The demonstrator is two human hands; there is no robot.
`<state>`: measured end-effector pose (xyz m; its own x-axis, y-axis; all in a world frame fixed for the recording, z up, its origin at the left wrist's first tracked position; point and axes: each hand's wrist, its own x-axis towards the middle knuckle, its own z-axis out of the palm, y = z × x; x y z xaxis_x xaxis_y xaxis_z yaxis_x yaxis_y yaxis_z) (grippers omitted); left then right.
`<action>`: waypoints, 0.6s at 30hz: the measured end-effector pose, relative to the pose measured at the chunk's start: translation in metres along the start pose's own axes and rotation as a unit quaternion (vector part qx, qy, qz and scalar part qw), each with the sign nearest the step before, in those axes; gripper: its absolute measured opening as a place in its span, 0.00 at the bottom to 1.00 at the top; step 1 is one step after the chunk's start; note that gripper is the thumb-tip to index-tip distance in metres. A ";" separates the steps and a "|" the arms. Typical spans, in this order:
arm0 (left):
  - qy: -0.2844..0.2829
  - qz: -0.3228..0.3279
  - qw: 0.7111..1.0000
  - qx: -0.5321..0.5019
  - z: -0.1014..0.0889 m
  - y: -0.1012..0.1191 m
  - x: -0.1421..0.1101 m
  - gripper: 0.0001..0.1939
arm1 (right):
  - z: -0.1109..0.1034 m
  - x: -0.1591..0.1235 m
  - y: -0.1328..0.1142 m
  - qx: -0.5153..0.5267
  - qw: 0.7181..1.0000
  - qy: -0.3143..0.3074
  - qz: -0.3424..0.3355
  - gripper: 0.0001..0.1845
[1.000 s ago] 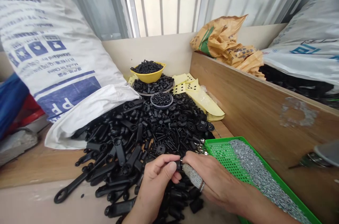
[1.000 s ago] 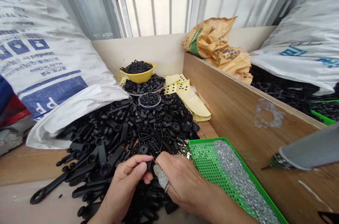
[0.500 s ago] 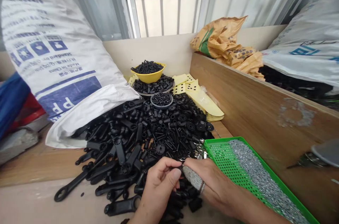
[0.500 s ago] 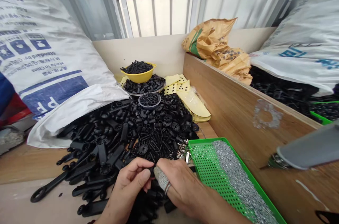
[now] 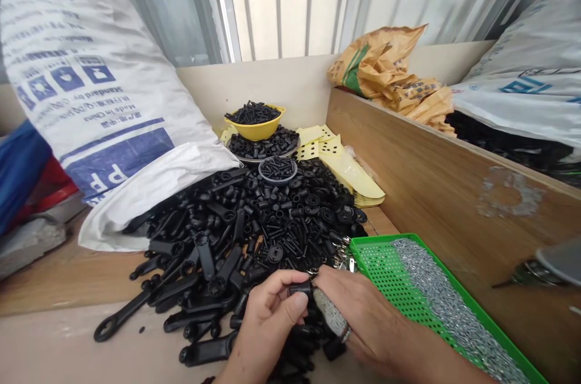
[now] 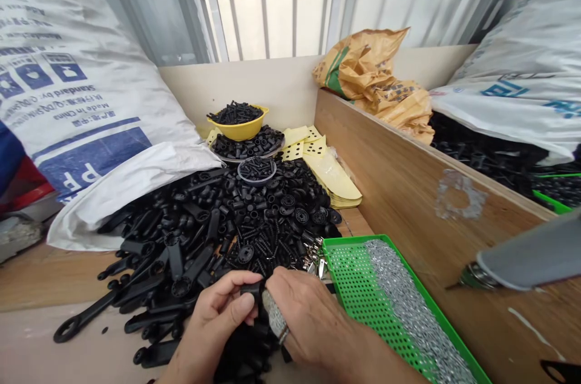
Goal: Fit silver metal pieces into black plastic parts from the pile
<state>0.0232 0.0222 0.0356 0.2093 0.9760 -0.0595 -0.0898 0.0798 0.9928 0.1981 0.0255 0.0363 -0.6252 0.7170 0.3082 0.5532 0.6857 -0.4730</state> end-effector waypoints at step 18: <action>0.004 0.102 0.988 0.114 -0.002 -0.005 -0.007 0.09 | 0.008 -0.005 -0.008 0.163 0.983 0.001 0.088 0.13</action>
<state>0.0202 0.0154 0.0308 0.2016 0.9689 0.1437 0.0920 -0.1648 0.9820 0.1921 0.0153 0.0324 -0.5345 0.8213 0.1993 0.4469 0.4749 -0.7581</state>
